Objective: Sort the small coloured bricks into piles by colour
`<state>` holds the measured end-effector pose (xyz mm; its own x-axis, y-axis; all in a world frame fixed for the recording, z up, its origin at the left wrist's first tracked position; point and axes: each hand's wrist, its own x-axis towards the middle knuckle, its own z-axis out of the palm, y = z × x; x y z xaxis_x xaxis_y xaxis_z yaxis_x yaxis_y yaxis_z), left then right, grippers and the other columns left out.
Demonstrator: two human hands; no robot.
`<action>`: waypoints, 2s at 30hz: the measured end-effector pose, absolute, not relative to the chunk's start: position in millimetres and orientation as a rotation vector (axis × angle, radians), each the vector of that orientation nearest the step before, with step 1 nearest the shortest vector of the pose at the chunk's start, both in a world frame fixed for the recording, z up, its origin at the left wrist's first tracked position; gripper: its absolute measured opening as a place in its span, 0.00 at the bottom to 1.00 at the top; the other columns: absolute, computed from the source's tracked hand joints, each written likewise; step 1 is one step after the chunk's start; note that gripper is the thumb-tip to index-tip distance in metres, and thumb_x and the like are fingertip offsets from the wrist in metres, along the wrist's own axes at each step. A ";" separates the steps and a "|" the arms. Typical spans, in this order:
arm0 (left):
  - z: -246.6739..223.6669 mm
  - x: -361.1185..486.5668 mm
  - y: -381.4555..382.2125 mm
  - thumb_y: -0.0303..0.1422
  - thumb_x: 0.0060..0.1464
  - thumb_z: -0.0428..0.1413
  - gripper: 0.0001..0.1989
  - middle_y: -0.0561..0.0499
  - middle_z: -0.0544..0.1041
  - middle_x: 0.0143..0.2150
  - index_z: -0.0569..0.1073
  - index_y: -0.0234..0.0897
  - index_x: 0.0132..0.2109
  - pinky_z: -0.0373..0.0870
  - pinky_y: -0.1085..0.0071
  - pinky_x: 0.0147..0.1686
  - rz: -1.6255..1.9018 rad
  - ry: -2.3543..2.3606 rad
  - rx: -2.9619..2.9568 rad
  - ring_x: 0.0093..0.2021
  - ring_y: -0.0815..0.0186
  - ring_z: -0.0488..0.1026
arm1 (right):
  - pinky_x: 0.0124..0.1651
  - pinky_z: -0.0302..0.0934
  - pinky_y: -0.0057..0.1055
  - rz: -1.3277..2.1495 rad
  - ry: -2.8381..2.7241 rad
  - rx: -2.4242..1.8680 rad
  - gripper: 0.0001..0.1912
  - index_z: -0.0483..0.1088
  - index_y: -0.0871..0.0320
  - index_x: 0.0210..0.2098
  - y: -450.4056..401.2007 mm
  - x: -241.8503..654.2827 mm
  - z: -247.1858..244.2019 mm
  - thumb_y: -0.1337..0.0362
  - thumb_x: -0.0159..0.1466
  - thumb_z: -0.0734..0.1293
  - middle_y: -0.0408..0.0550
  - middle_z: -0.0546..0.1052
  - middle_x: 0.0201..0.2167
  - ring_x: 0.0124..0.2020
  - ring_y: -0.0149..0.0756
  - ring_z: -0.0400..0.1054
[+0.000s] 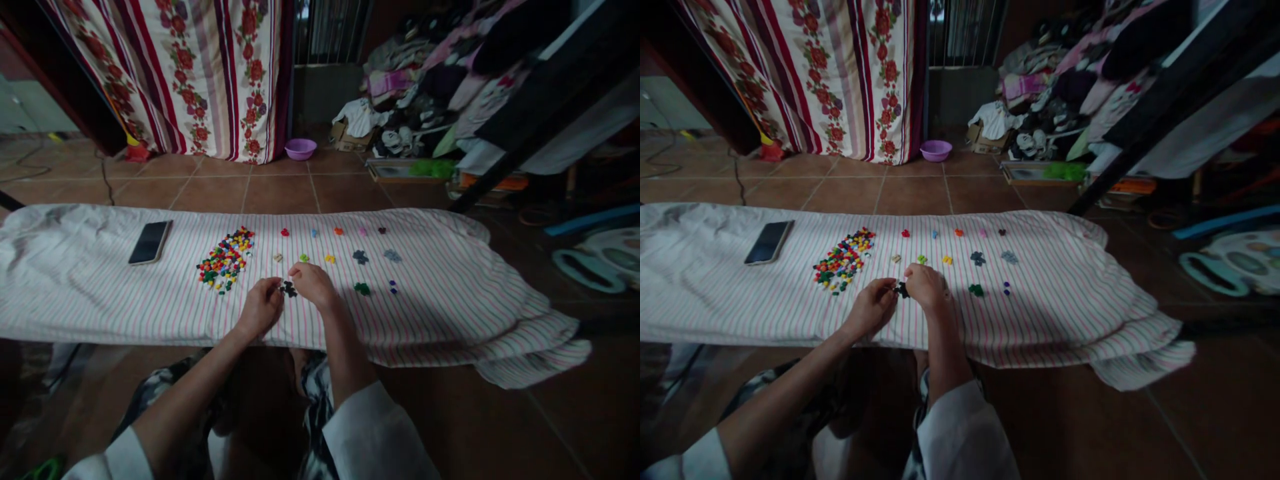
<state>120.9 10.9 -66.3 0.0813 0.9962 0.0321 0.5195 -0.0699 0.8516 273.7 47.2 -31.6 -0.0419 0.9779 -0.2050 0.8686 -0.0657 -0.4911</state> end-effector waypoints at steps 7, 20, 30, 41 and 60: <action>-66.5 124.7 8.1 0.27 0.57 0.50 0.15 0.43 0.78 0.45 0.74 0.34 0.50 0.72 0.64 0.49 0.839 1.494 1.726 0.46 0.63 0.76 | 0.47 0.61 0.26 0.652 -2.039 -1.955 0.18 0.77 0.57 0.41 46.7 280.8 -45.1 0.73 0.62 0.58 0.48 0.82 0.38 0.43 0.35 0.74; -76.4 128.7 18.9 0.27 0.61 0.45 0.13 0.46 0.75 0.40 0.74 0.37 0.45 0.71 0.67 0.44 0.847 1.378 1.794 0.42 0.64 0.74 | 0.38 0.64 0.29 0.791 -1.914 -1.846 0.16 0.76 0.57 0.35 43.7 282.5 -50.4 0.70 0.59 0.57 0.46 0.79 0.30 0.32 0.35 0.73; -70.8 126.6 20.8 0.23 0.58 0.46 0.14 0.43 0.73 0.44 0.72 0.36 0.46 0.71 0.66 0.45 0.789 1.388 1.863 0.44 0.62 0.72 | 0.47 0.66 0.32 0.632 -1.900 -1.830 0.16 0.77 0.56 0.33 48.8 286.6 -55.2 0.71 0.58 0.58 0.48 0.81 0.33 0.38 0.38 0.75; -64.1 62.2 9.3 0.26 0.58 0.46 0.13 0.46 0.74 0.43 0.75 0.36 0.43 0.73 0.65 0.48 1.116 1.580 1.950 0.44 0.64 0.74 | 0.45 0.67 0.34 0.384 -1.893 -1.341 0.14 0.77 0.56 0.40 61.7 219.8 -55.1 0.66 0.64 0.59 0.51 0.79 0.36 0.39 0.40 0.73; -69.8 -25.0 19.0 0.36 0.57 0.47 0.16 0.44 0.73 0.48 0.78 0.37 0.40 0.73 0.62 0.46 1.187 2.020 1.677 0.45 0.60 0.74 | 0.45 0.63 0.31 0.404 -2.033 -1.557 0.14 0.77 0.54 0.42 69.7 162.1 -75.7 0.69 0.62 0.62 0.48 0.73 0.38 0.36 0.36 0.69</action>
<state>-25.0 19.0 -69.8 -0.2999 0.9085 0.2909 0.6963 0.0000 0.7178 162.1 69.7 -75.7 -0.1848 0.9540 0.2361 0.7915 0.2869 -0.5397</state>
